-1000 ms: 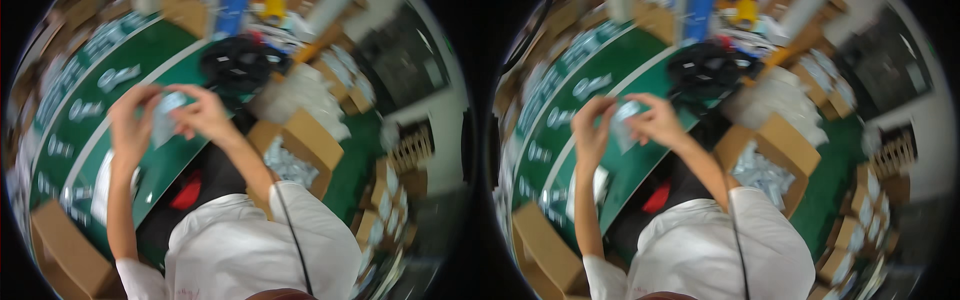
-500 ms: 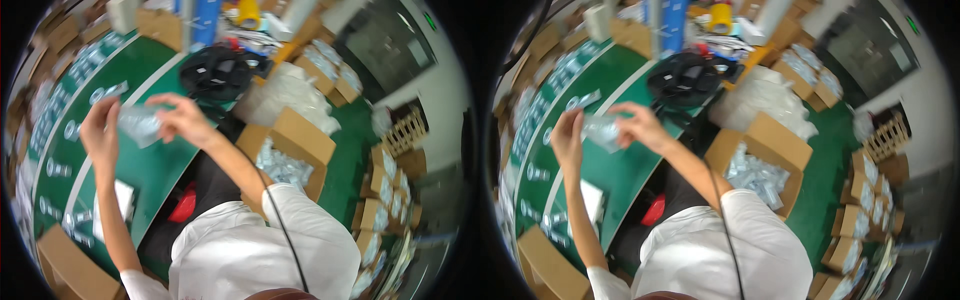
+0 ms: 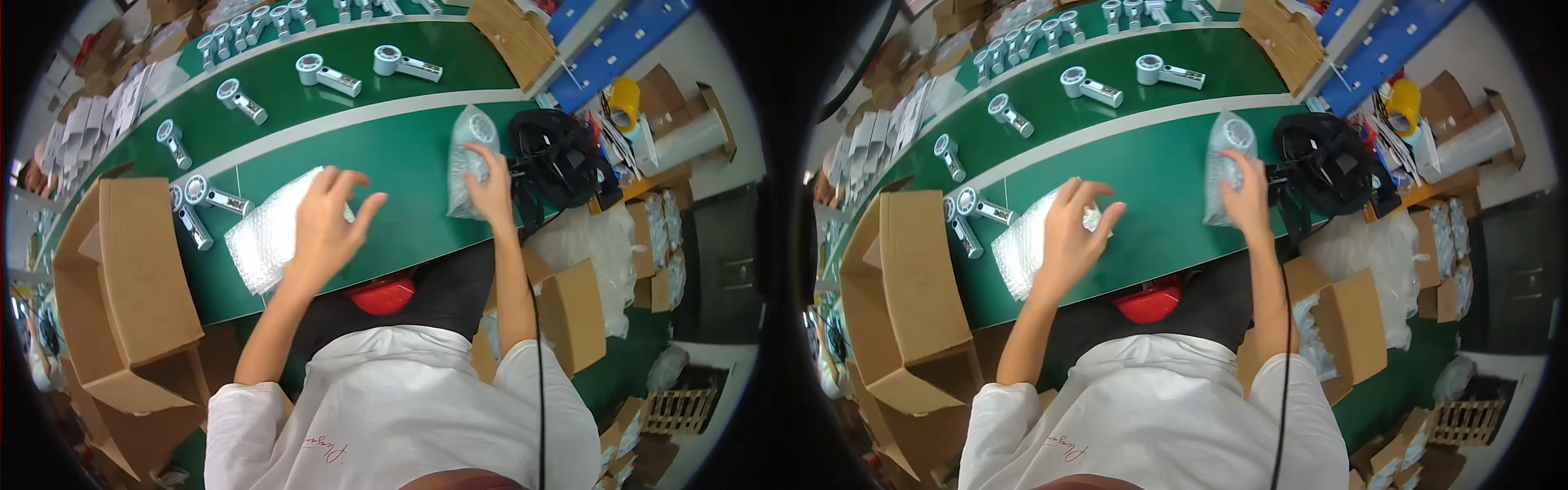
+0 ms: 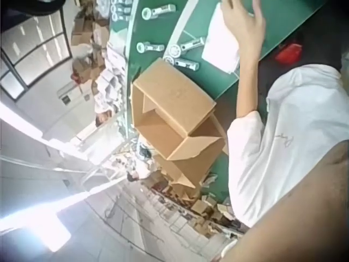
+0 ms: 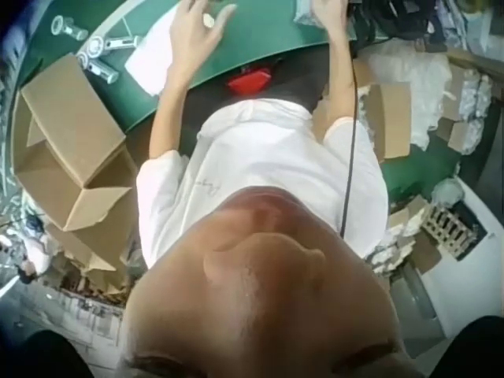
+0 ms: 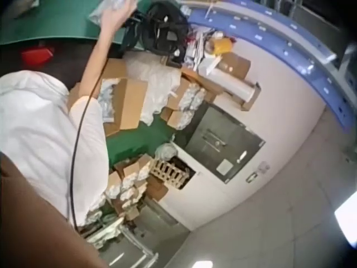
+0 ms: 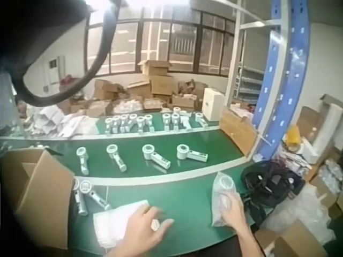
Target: Packaging handheld electronic devices into individual plastic bags and cardboard boxes at a workbench.
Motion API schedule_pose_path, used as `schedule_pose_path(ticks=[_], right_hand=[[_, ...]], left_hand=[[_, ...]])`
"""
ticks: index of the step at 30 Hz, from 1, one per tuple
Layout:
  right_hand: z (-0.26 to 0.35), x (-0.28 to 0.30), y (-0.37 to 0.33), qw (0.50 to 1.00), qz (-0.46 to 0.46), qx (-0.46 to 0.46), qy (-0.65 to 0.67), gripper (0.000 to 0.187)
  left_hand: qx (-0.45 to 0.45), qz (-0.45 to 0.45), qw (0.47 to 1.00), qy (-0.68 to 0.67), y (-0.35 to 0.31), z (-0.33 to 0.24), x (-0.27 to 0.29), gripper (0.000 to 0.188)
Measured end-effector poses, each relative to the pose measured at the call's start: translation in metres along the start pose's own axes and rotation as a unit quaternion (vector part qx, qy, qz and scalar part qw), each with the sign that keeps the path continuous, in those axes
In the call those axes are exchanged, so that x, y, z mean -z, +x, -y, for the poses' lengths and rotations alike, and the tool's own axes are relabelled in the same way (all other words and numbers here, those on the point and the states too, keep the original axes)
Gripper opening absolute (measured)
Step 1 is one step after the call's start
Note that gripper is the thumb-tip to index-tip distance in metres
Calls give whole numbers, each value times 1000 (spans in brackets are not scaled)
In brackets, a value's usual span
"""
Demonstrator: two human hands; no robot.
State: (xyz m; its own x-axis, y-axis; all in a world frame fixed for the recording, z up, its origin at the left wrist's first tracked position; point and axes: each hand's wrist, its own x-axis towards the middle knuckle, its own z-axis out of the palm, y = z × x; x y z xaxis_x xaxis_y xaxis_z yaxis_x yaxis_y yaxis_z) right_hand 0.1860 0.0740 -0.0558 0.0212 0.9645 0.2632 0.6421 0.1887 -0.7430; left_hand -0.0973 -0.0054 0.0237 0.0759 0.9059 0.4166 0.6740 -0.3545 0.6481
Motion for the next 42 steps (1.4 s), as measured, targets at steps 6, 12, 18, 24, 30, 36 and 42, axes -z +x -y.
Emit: schedule_pose_path(ticks=[6,12,18,24,30,36,42], right_hand=[[-11,-16,40,986,-18,-23,-164,44],[28,-53,105,964,-138,150,-173,39],[-8,-112,218,955,-94,122,-254,41],[-5,-123,221,963,-98,10,-250,44],[69,-108,101,716,99,-143,677,49],[93,-112,-63,802,193,-156,543,41],[83,-114,-84,950,199,96,219,48]], left_hand=[[100,-56,980,164,-28,66,-11,27],[109,-136,981,81,-40,87,-17,21],[115,-111,987,-30,-40,96,-10,14],[115,-108,983,-94,-46,101,-1,14],[74,-78,993,-49,-46,104,4,17],[193,11,979,-67,-43,88,15,19],[190,-78,948,-242,-52,106,9,17]])
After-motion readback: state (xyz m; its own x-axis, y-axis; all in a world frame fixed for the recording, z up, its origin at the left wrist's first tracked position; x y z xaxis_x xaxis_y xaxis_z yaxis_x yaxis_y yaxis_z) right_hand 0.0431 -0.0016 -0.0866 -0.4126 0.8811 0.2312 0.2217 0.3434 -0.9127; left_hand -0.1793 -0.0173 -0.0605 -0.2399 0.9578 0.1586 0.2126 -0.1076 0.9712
